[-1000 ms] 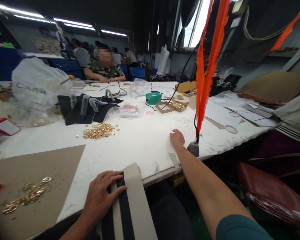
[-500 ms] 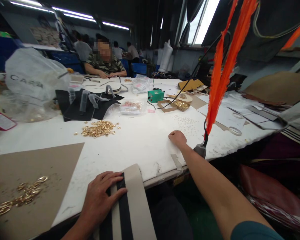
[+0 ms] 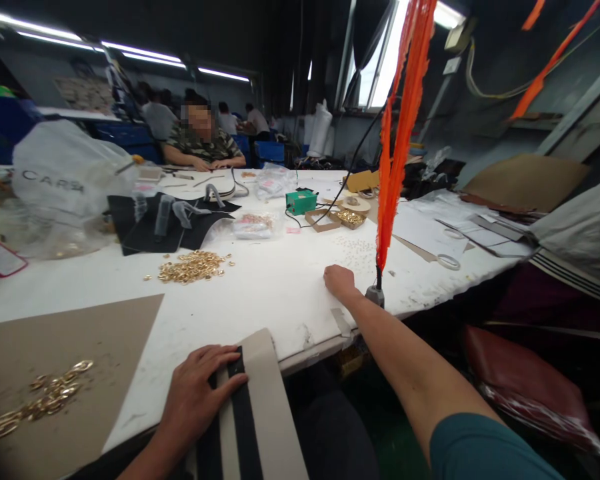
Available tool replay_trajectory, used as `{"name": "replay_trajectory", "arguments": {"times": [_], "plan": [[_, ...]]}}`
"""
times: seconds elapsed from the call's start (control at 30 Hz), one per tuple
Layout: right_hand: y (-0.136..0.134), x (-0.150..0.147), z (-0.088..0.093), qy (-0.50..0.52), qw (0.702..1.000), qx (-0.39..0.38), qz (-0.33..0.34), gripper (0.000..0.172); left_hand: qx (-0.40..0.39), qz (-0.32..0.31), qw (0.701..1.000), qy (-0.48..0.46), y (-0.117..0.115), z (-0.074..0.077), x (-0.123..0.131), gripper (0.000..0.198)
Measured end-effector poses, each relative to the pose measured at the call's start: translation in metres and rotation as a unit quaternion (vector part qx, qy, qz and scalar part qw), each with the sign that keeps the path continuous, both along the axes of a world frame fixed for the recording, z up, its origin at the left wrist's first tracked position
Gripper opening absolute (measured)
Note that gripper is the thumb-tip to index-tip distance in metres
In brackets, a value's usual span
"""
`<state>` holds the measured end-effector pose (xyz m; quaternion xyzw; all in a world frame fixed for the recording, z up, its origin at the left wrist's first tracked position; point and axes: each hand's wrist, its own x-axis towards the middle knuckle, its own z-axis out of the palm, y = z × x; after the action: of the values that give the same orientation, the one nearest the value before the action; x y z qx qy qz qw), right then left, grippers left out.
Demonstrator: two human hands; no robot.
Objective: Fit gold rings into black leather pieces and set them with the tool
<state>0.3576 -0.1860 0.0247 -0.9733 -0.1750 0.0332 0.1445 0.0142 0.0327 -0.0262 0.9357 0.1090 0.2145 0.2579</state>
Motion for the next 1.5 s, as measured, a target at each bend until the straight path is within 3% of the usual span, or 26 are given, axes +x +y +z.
{"name": "replay_trajectory", "arguments": {"times": [0.13,0.27,0.43,0.53,0.7,1.1,1.5], "plan": [[0.004,-0.031,0.013,-0.002,0.996,0.059,0.060,0.016,-0.011,0.006,1.000,0.016,-0.008,0.009,-0.004,0.026],[0.016,-0.094,0.014,0.065,0.977,0.135,0.154,0.021,-0.030,0.009,0.999,0.034,-0.018,0.018,-0.008,0.030],[0.034,-0.181,0.001,0.222,0.905,0.232,0.280,0.019,-0.042,0.023,0.998,0.044,-0.022,0.015,-0.009,0.035],[0.045,-0.208,-0.010,0.237,0.876,0.251,0.337,0.014,-0.046,0.024,0.998,0.037,-0.023,0.013,-0.011,0.032],[0.055,-0.215,-0.020,0.204,0.885,0.223,0.355,0.012,-0.046,0.016,0.999,0.023,-0.024,0.012,-0.013,0.029],[0.061,-0.215,-0.014,0.216,0.921,0.156,0.285,0.008,-0.047,0.012,0.998,0.030,-0.024,0.010,-0.013,0.033],[0.066,-0.208,-0.011,0.220,0.922,0.103,0.303,0.012,0.002,-0.004,0.999,-0.033,-0.022,-0.002,-0.021,0.034]]}}
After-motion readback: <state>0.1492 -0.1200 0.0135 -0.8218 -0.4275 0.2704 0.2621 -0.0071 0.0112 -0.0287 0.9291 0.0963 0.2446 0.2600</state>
